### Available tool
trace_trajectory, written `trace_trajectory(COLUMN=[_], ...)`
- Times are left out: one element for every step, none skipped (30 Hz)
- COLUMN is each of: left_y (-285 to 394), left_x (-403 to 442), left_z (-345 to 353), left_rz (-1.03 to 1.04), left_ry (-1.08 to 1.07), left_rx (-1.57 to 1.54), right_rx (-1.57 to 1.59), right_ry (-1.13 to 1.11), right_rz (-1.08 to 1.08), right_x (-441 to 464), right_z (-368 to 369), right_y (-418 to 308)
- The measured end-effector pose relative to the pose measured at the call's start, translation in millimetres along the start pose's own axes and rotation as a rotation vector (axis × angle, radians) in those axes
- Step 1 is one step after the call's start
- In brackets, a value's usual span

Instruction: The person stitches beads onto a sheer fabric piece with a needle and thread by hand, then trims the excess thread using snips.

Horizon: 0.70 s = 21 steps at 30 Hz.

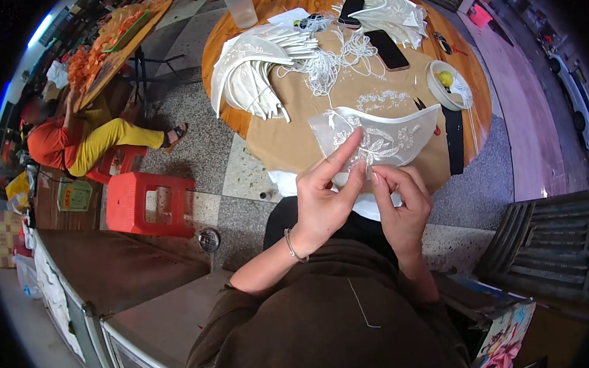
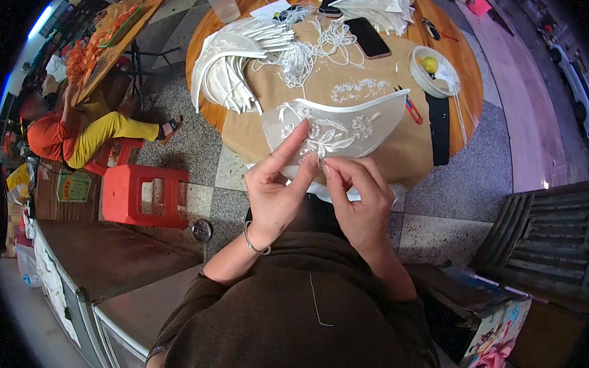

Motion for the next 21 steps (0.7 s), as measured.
trace_trajectory(left_y=[2.4,4.1,5.8,6.9,7.1,7.0,6.9,3.1,-0.7,-4.1,-4.9,-5.1,-5.4,-7.6,-9.8,-12.3,-11.5,-11.1,-10.7,-11.2,-11.5], left_x=[0.1,0.1,-0.1,-0.2,-0.2,-0.2,-0.1,-0.6,-1.6,-2.5,-2.5,-2.2,-1.6,-1.4,-0.9,-0.7,-0.1,0.5,0.7,0.4,-0.2], left_z=[0.5,0.8,1.0,1.1,1.2,1.5,1.8,2.3,3.1,4.1,5.1,6.7,7.3,8.7,9.3,10.2,10.3,10.7,11.6,11.8,11.9], left_rz=[0.017,0.024,0.03,0.037,0.04,0.043,0.047,0.005,-0.037,-0.078,-0.095,-0.111,-0.126,-0.164,-0.202,-0.24,-0.231,-0.222,-0.213,-0.214,-0.214], left_ry=[-0.012,-0.014,-0.016,-0.018,-0.019,-0.02,-0.021,-0.026,-0.03,-0.035,-0.027,-0.019,-0.01,-0.031,-0.052,-0.073,-0.086,-0.099,-0.113,-0.112,-0.111], left_rx=[0.035,0.045,0.056,0.067,0.067,0.067,0.066,0.024,-0.018,-0.059,-0.106,-0.153,-0.2,-0.227,-0.253,-0.28,-0.29,-0.3,-0.311,-0.309,-0.307], right_rx=[0.004,0.008,0.007,0.007,0.006,0.004,0.002,0.001,0.018,0.035,0.053,0.104,0.155,0.206,0.273,0.339,0.405,0.434,0.462,0.49,0.451], right_ry=[0.0,0.0,-0.003,-0.006,-0.009,-0.006,-0.004,-0.001,0.012,0.024,0.036,0.051,0.066,0.08,0.09,0.099,0.11,0.102,0.096,0.089,0.061], right_rz=[0.0,0.0,0.007,0.014,0.02,0.031,0.041,0.051,0.051,0.051,0.051,0.077,0.103,0.129,0.163,0.199,0.235,0.24,0.245,0.25,0.249], right_x=[0.0,0.2,0.3,0.4,0.4,0.2,-0.2,-0.6,-1.0,-2.1,-3.5,-5.5,-7.9,-10.1,-12.4,-14.8,-16.4,-16.0,-15.5,-14.7,-14.0], right_z=[0.1,0.1,0.2,0.1,0.0,-0.2,-0.1,0.0,-0.3,-0.2,0.0,0.6,1.4,1.7,2.2,2.6,2.5,2.6,2.3,1.9,2.2], right_y=[0.2,0.3,0.5,0.4,0.5,1.2,1.9,3.0,4.5,7.0,9.8,15.2,21.0,26.2,31.3,36.0,39.7,40.0,40.0,39.9,39.0])
Point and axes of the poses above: each hand's wrist, its own x-axis towards the middle knuckle, its own z-axis out of the palm, y = z × x, the point moved 8 cm from there along x, towards the middle knuckle
